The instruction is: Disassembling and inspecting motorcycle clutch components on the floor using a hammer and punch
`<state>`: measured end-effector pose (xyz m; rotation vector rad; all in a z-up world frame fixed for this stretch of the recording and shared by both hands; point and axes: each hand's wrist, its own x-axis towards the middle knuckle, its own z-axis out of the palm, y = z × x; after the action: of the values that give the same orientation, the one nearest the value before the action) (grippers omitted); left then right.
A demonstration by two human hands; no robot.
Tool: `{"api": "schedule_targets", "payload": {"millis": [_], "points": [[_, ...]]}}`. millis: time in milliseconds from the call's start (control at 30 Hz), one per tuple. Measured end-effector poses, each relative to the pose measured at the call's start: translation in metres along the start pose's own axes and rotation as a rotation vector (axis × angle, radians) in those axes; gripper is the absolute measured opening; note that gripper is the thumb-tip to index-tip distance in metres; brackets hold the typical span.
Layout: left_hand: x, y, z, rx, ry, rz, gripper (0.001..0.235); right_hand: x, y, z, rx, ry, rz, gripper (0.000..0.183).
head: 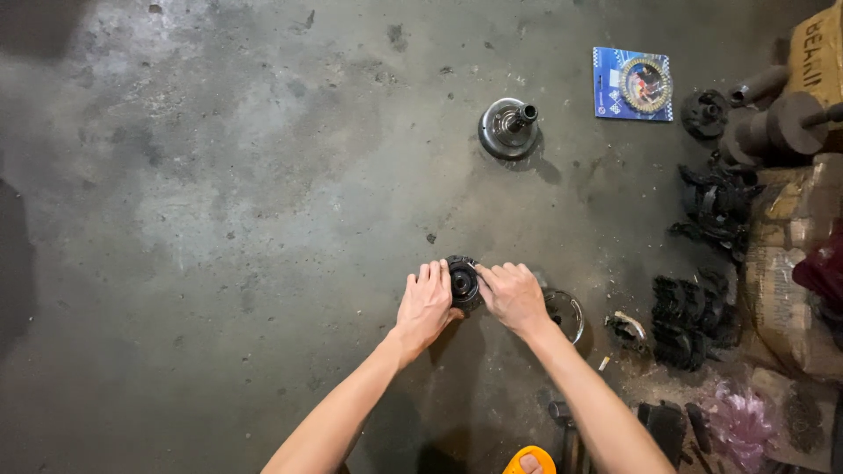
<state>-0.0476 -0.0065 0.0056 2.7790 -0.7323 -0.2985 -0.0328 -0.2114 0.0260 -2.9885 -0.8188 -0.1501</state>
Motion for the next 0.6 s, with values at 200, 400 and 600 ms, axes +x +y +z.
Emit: {"api": "schedule_targets", "payload": {"millis": [200, 400, 600], "points": [[0.009, 0.001, 0.011, -0.108, -0.001, -0.058, 0.109, 0.017, 0.020, -0.010, -0.068, -0.111, -0.186, 0.020], [0.045, -0.007, 0.020, -0.413, 0.041, -0.188, 0.043, 0.022, 0.046, 0.007, -0.119, -0.236, -0.367, 0.025], [0.063, -0.007, 0.030, -0.643, -0.014, -0.331, 0.025, 0.033, 0.058, 0.006, -0.102, -0.392, -0.448, 0.032]]}}
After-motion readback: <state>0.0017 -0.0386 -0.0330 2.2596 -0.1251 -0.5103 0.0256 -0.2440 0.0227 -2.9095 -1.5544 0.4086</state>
